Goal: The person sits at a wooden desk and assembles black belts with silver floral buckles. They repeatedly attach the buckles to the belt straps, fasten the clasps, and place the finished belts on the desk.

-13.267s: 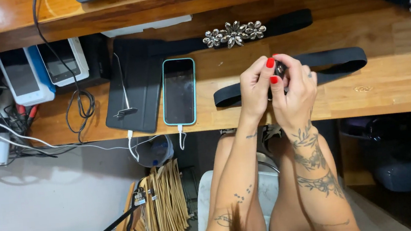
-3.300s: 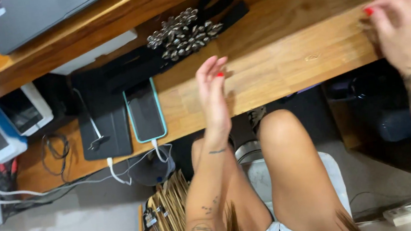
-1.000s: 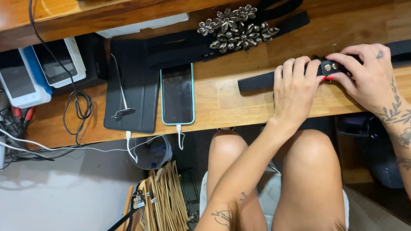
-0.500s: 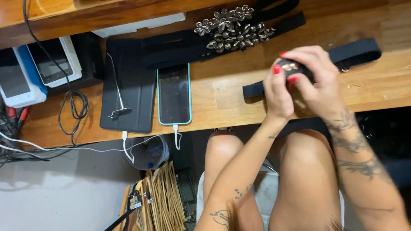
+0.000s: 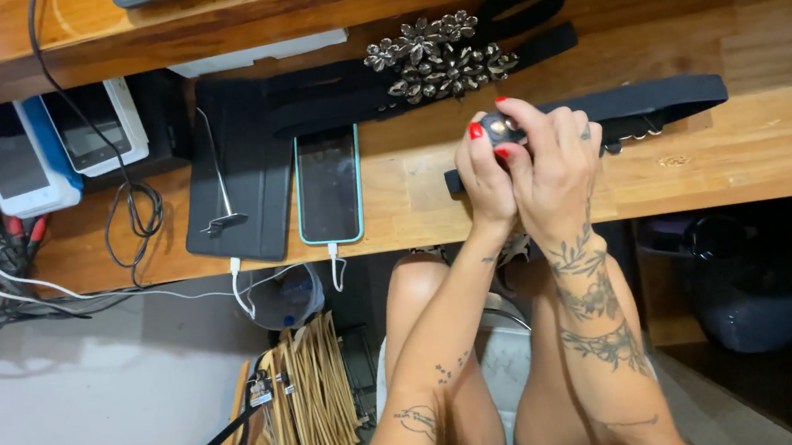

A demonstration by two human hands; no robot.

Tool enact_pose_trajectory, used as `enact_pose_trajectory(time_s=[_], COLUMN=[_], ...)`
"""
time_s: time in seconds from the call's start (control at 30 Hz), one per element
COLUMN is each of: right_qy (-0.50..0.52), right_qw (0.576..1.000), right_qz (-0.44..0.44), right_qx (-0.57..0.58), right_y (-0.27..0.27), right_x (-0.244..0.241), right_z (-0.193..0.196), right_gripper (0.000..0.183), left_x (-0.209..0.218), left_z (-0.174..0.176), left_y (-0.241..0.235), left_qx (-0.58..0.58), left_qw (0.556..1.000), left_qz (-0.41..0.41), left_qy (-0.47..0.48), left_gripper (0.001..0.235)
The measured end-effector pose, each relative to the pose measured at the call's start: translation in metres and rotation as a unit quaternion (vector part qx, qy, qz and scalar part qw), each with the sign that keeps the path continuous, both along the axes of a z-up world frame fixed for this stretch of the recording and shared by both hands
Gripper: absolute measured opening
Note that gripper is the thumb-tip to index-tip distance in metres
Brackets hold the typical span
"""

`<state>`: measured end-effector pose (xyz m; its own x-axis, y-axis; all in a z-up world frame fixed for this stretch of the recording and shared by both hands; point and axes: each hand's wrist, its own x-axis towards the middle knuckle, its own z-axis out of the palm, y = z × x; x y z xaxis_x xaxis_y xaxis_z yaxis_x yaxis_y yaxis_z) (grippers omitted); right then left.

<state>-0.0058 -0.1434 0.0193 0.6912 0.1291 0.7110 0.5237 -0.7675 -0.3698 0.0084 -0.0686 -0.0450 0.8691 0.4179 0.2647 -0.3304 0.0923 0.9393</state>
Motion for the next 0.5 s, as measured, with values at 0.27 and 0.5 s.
enact_pose_trajectory(time_s=[0.27, 0.5], right_qy=[-0.015, 0.001], right_qw=[0.999, 0.995], right_qz=[0.016, -0.004], right_qx=[0.028, 0.095], right_y=[-0.013, -0.006], right_x=[0.001, -0.006], right_z=[-0.007, -0.009], right_gripper=[0.055, 0.05], left_x=[-0.004, -0.006], left_z=[0.012, 0.005], left_y=[-0.008, 0.001], left_qx=[-0.032, 0.104], left_qw=[0.997, 0.991], left_qz=[-0.069, -0.082], left_qy=[0.008, -0.025], left_gripper=[0.046, 0.044])
